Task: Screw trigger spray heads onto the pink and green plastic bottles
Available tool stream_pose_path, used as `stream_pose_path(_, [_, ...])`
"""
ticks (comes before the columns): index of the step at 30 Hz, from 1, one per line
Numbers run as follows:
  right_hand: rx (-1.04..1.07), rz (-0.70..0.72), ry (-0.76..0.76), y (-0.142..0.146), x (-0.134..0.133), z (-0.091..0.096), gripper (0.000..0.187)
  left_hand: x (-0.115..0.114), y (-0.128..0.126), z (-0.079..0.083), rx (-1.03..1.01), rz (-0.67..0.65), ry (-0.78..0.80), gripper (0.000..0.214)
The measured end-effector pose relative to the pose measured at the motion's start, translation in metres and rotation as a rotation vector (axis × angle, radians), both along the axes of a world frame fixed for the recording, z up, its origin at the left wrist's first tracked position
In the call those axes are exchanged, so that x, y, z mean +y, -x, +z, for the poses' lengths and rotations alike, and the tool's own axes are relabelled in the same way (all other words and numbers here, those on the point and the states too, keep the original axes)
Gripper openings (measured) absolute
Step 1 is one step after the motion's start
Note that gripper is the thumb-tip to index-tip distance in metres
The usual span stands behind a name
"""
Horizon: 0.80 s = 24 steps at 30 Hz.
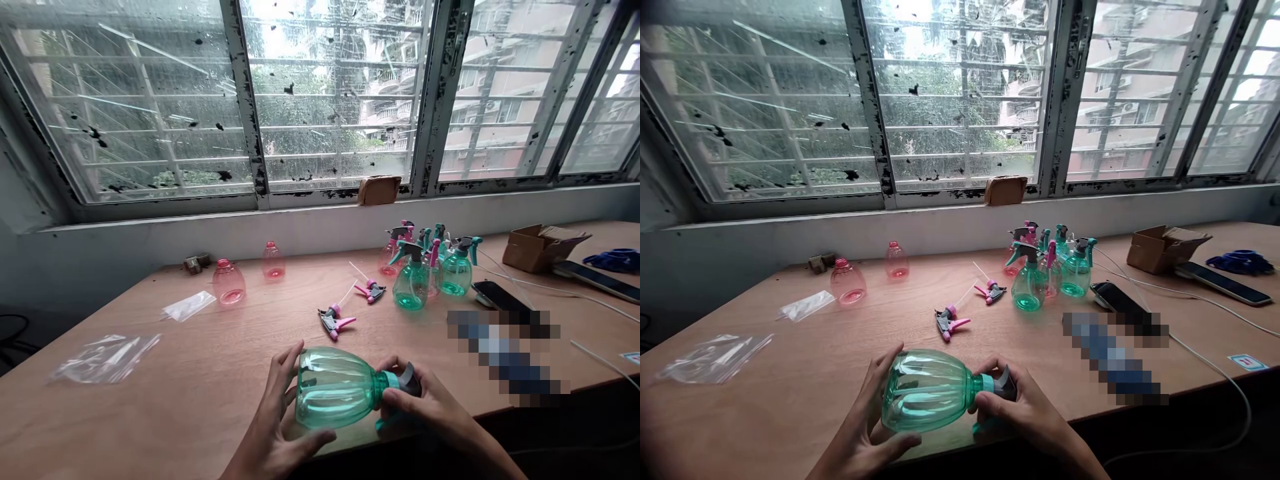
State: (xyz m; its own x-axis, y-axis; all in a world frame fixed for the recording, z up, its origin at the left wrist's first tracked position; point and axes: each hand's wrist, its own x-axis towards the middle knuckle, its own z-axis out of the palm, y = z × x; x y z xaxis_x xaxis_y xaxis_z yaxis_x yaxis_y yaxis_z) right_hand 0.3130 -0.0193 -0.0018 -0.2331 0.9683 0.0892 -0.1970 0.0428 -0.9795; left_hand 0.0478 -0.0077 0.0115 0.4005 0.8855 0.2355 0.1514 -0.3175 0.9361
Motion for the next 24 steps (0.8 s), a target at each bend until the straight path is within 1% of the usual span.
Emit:
stream_pose_path(2, [-0.006,0.001,0.004,0.0001,-0.0005,0.0000,0.037,-0.0001,0.0003,-0.0004,-0.035,0.008,-0.006,0.086])
stream_pose_path(4, [-0.011,0.000,0.009,0.0000,-0.0006,0.0003,0.038,-0.0001,0.0010,-0.0008,-0.034,0.025,-0.052,0.086])
stream_pose_path(6, [-0.008,-0.017,0.000,-0.0002,-0.0002,0.0007,0.037,0.0002,0.0018,-0.0005,0.025,0.043,-0.110,0.087])
stream_pose_path(8, [0.001,-0.043,-0.021,-0.0004,0.0004,0.0011,0.035,0.0004,0.0021,0.0000,0.082,0.065,-0.135,0.087])
stream_pose_path(11, [0.006,-0.048,-0.035,-0.0004,0.0011,0.0012,0.034,0.0002,0.0009,-0.0009,0.070,0.084,-0.082,0.086])
stream_pose_path(15, [-0.025,-0.006,-0.026,-0.0008,0.0007,0.0002,0.031,-0.0005,-0.0018,-0.0049,-0.007,-0.014,0.062,0.085])
stream_pose_path(18, [-0.034,0.025,-0.017,-0.0014,-0.0001,-0.0011,0.031,-0.0017,-0.0030,-0.0037,-0.023,-0.059,0.026,0.089])
stream_pose_path(20, [-0.032,0.042,-0.006,-0.0017,0.0000,-0.0021,0.032,-0.0023,-0.0033,-0.0007,-0.018,-0.048,0.011,0.094])
stream_pose_path(22, [-0.027,0.048,0.003,-0.0020,0.0007,-0.0031,0.033,-0.0019,-0.0034,0.0015,0.005,-0.034,0.030,0.097])
stream_pose_path(24, [-0.018,0.045,0.007,-0.0023,0.0019,-0.0043,0.033,-0.0005,-0.0033,0.0006,0.055,-0.019,0.017,0.098])
